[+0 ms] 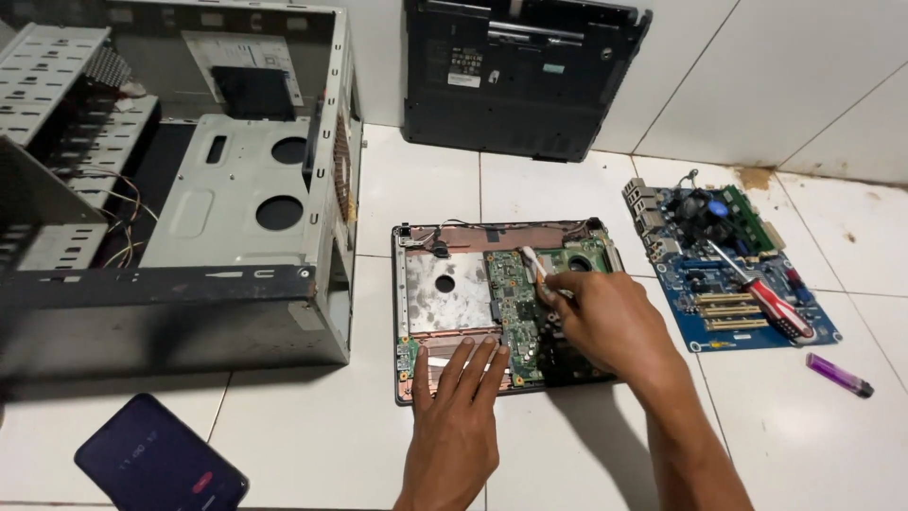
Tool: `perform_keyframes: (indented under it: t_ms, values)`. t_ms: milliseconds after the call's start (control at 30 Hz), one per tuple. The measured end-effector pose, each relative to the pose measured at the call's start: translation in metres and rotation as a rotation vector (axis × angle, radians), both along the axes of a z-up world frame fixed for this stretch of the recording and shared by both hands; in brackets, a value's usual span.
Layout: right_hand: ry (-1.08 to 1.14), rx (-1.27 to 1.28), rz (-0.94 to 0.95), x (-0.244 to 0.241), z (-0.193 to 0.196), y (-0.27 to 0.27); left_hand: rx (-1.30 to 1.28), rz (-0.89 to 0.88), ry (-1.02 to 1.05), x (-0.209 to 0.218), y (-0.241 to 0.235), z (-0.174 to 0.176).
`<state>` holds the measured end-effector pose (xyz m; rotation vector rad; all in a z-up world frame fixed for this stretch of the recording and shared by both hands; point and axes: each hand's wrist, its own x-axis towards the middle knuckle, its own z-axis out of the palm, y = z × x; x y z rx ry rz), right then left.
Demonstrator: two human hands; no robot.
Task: The person cleans a laptop motherboard placed on the floor using a toothbrush. They scrub various components and surfaces of the board, including around the heat pipes and chips, while holding the board steady with their other hand.
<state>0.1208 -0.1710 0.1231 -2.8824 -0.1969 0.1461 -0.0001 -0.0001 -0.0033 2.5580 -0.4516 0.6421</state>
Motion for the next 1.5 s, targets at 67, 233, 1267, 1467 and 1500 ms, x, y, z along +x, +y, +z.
perform_keyframes:
  t_ms: [67,233,1267,1467,1500]
  values:
    - [0.044,-0.027,-0.072,0.002,-0.003,0.003,0.005,-0.009,0.014,-0.001,0.000,0.000]
    - [0.093,0.008,-0.036,-0.010,0.004,0.006,0.013,-0.009,0.008,0.000,0.000,-0.004]
    - [-0.361,-0.026,-0.037,-0.089,-0.087,-0.119,-0.074,-0.059,0.017,0.002,0.002,0.008]
    - [-0.486,0.098,-0.097,-0.067,-0.089,-0.155,-0.055,-0.053,0.008,0.002,0.002,0.009]
    - [-0.439,0.100,-0.025,-0.064,-0.088,-0.155,-0.059,-0.050,0.012,0.002,0.002,0.009]
